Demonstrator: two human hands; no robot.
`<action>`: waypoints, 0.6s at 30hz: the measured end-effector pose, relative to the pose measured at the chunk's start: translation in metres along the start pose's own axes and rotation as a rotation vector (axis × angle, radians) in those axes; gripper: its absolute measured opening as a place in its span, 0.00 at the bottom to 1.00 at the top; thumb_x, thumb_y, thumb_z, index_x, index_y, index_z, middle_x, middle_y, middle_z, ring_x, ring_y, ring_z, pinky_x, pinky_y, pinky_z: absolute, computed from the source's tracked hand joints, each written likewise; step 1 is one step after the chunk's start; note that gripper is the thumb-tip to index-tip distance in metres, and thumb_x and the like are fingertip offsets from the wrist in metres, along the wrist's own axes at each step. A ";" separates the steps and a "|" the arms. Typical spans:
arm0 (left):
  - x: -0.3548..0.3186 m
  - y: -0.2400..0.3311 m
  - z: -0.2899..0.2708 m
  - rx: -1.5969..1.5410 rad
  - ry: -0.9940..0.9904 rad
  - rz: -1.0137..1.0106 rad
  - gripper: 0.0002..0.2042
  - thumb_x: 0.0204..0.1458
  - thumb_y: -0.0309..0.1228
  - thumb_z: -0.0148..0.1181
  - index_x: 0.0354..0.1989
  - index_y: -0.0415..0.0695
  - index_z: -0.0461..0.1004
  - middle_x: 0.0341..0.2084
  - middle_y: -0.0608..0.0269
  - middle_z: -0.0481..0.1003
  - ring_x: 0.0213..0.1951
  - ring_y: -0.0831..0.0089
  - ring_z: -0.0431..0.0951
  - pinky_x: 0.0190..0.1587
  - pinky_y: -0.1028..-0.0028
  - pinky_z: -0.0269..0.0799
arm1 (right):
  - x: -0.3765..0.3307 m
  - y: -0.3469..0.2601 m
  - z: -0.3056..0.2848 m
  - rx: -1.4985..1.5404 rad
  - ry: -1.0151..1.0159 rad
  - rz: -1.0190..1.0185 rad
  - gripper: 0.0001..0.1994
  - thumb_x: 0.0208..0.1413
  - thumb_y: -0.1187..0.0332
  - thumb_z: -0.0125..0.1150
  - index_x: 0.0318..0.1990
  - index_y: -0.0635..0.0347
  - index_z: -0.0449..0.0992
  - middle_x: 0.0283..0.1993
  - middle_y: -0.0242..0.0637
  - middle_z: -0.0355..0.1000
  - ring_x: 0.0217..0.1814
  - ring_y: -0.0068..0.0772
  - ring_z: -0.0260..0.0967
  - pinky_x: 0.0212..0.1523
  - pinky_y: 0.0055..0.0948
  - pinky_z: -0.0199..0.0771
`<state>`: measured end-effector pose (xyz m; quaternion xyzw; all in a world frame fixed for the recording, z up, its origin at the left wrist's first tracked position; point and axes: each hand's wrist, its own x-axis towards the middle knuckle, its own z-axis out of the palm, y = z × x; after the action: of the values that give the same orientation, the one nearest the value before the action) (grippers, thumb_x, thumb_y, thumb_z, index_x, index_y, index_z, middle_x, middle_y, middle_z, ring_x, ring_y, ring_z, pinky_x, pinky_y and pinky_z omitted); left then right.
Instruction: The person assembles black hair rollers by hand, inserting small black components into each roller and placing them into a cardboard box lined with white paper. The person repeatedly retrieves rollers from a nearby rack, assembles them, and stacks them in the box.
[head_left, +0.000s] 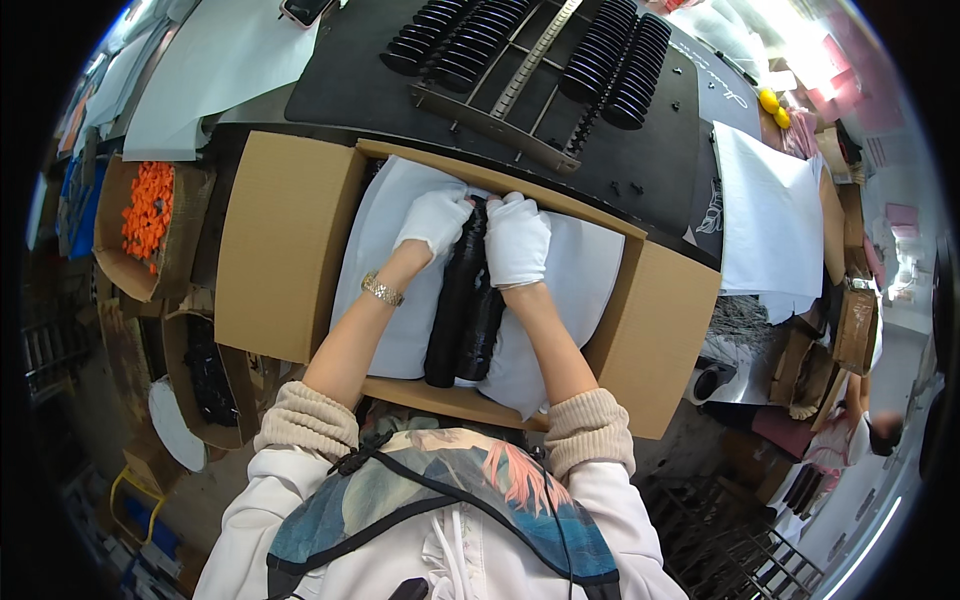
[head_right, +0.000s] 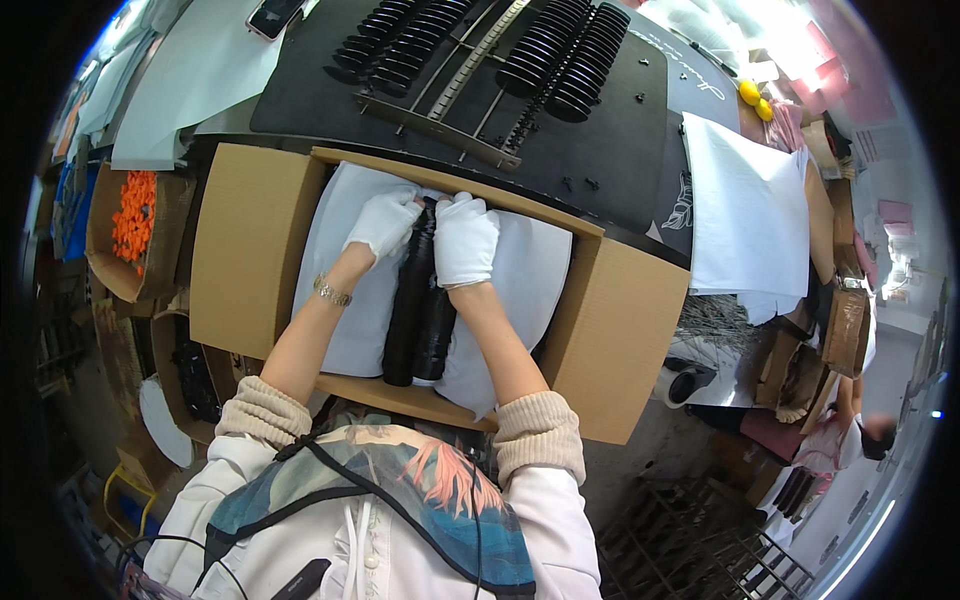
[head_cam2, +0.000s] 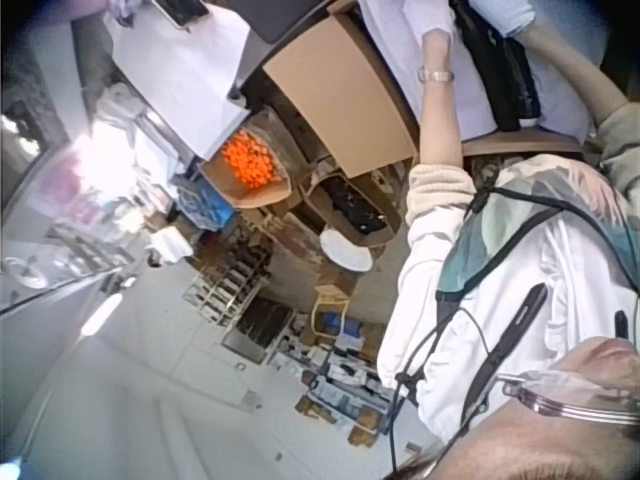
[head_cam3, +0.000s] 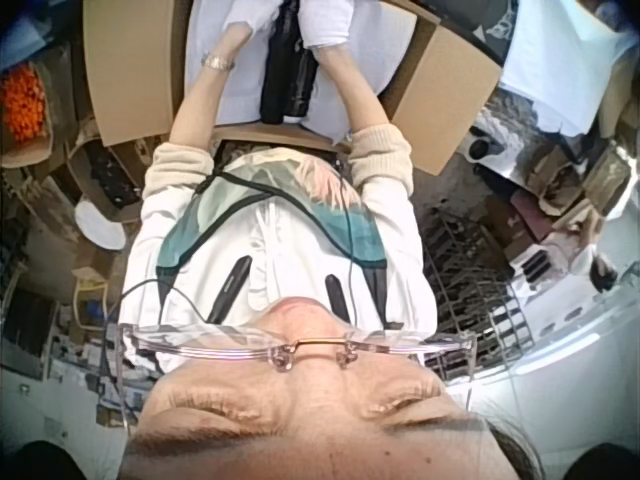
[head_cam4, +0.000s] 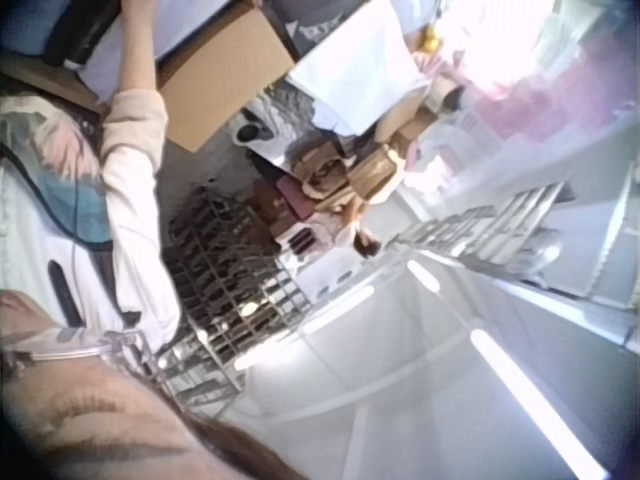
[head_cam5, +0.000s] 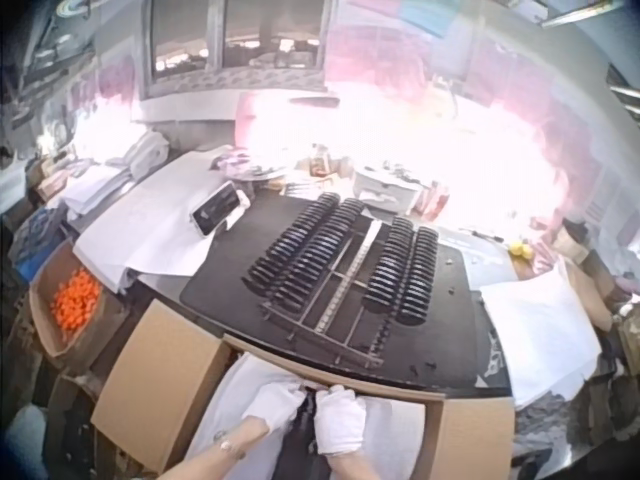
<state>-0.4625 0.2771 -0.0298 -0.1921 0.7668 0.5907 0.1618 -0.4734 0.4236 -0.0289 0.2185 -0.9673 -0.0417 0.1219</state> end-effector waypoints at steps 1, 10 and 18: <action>-0.001 -0.002 0.000 0.054 0.073 0.021 0.16 0.61 0.36 0.56 0.51 0.40 0.78 0.19 0.63 0.74 0.17 0.76 0.69 0.21 0.74 0.65 | 0.001 -0.004 0.002 -0.024 -0.028 -0.009 0.05 0.54 0.64 0.59 0.33 0.52 0.78 0.29 0.35 0.70 0.30 0.37 0.72 0.32 0.39 0.73; 0.001 0.001 0.004 0.527 0.117 0.233 0.14 0.57 0.41 0.54 0.45 0.50 0.82 0.44 0.56 0.80 0.46 0.52 0.78 0.49 0.61 0.74 | -0.001 0.004 0.009 -0.089 -0.028 -0.092 0.05 0.53 0.67 0.56 0.26 0.50 0.75 0.27 0.33 0.69 0.31 0.34 0.70 0.33 0.37 0.67; 0.007 0.008 -0.003 0.756 0.055 0.336 0.16 0.58 0.43 0.54 0.44 0.46 0.81 0.42 0.55 0.81 0.41 0.54 0.81 0.47 0.62 0.75 | 0.001 0.000 -0.006 -0.070 -0.069 -0.089 0.06 0.54 0.69 0.56 0.34 0.53 0.79 0.29 0.35 0.72 0.33 0.38 0.72 0.37 0.38 0.69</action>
<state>-0.4728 0.2755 -0.0260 -0.0071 0.9545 0.2801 0.1016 -0.4725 0.4229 -0.0231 0.2552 -0.9582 -0.0886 0.0942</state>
